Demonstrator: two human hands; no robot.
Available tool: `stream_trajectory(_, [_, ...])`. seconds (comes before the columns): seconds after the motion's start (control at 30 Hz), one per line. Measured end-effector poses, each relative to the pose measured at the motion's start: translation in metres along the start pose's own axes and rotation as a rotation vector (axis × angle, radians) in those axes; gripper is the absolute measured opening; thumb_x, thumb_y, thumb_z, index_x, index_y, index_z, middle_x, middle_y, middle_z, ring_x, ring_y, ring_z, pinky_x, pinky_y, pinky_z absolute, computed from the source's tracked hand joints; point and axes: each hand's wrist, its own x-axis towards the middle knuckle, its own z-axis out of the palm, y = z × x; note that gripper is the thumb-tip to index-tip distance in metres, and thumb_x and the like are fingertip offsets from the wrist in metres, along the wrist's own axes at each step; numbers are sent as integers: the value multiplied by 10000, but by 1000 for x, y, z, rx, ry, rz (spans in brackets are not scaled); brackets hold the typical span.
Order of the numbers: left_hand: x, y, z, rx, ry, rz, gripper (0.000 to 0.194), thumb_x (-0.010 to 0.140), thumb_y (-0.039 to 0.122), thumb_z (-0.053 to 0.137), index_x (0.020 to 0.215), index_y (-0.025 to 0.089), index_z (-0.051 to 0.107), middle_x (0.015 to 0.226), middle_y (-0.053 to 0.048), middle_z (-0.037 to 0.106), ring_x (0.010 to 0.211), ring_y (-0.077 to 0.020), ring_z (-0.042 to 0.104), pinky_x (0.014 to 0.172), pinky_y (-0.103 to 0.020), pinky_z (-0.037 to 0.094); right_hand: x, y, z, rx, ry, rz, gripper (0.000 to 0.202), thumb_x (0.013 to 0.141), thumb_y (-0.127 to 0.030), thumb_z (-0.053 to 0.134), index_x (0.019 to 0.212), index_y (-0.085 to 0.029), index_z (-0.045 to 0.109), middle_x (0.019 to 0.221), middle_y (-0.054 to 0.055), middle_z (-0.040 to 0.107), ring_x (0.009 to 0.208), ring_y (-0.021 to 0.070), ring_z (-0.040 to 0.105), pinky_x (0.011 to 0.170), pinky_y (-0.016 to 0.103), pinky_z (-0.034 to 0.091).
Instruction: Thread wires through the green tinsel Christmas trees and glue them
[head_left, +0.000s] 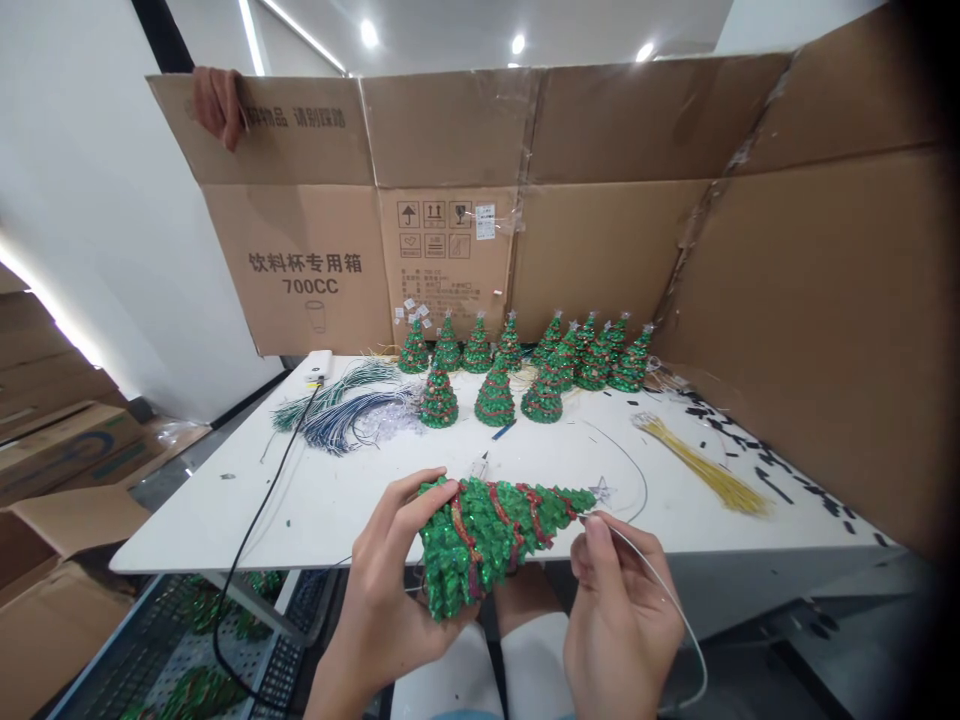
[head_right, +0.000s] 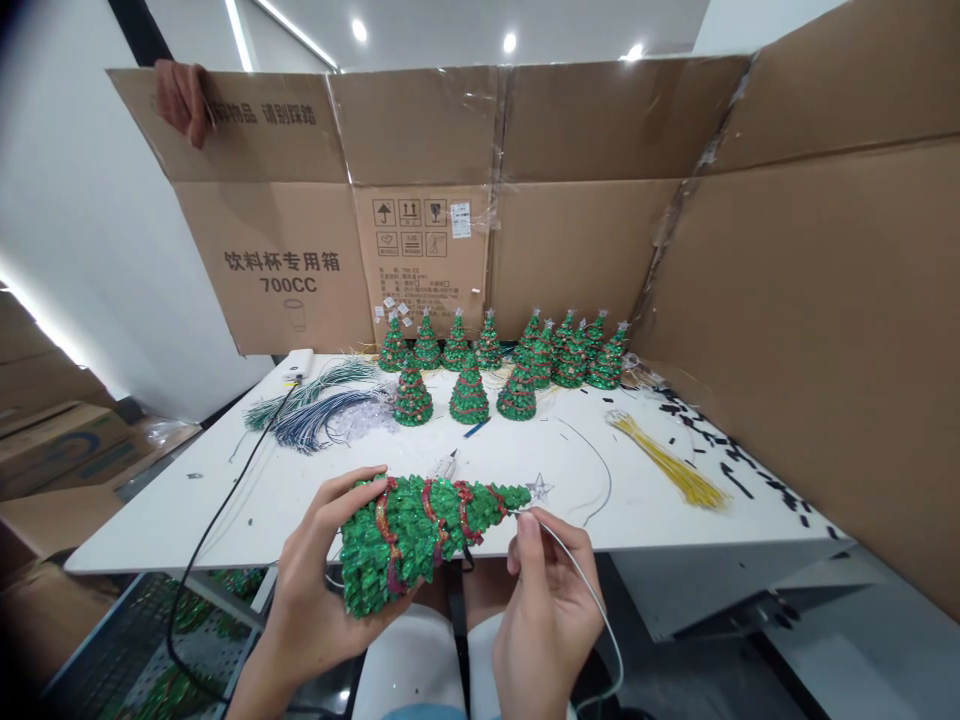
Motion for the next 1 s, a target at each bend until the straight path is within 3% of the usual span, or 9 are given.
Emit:
stream_trajectory(0.33, [-1,5,2,-1,2,15,771,860,234,845,1579,213,565,1489,-196,623,1380,-339,675,1082,-443,606,-3,1,2,-47,45,-67,331,855,-441,987,986,-204,796,662,-58,648,617,95,539,606,227,453])
stream_trajectory(0.5, [0,5,4,-18,15,16,797,842,243,863,1579,212,560,1494,-194,624,1383,-342,674,1090,-438,600,-8,4,2,-110,94,-163,301,886,-417,967,1024,-201,810,841,-11,738,650,88,581,642,239,487])
stream_trajectory(0.8, [-1,1,2,-26,50,-3,826,815,242,908,1564,204,562,1497,-193,632,1406,-363,668,1153,-491,579,-15,4,3,-86,44,-177,253,860,-364,972,970,-200,814,940,42,769,699,126,619,639,263,501])
stream_trajectory(1.0, [0,2,0,-18,47,-4,825,813,230,895,1567,216,560,1503,-190,633,1407,-366,666,1133,-492,591,-11,2,-3,-102,-32,-87,285,873,-402,963,980,-197,797,912,29,761,640,109,576,601,257,498])
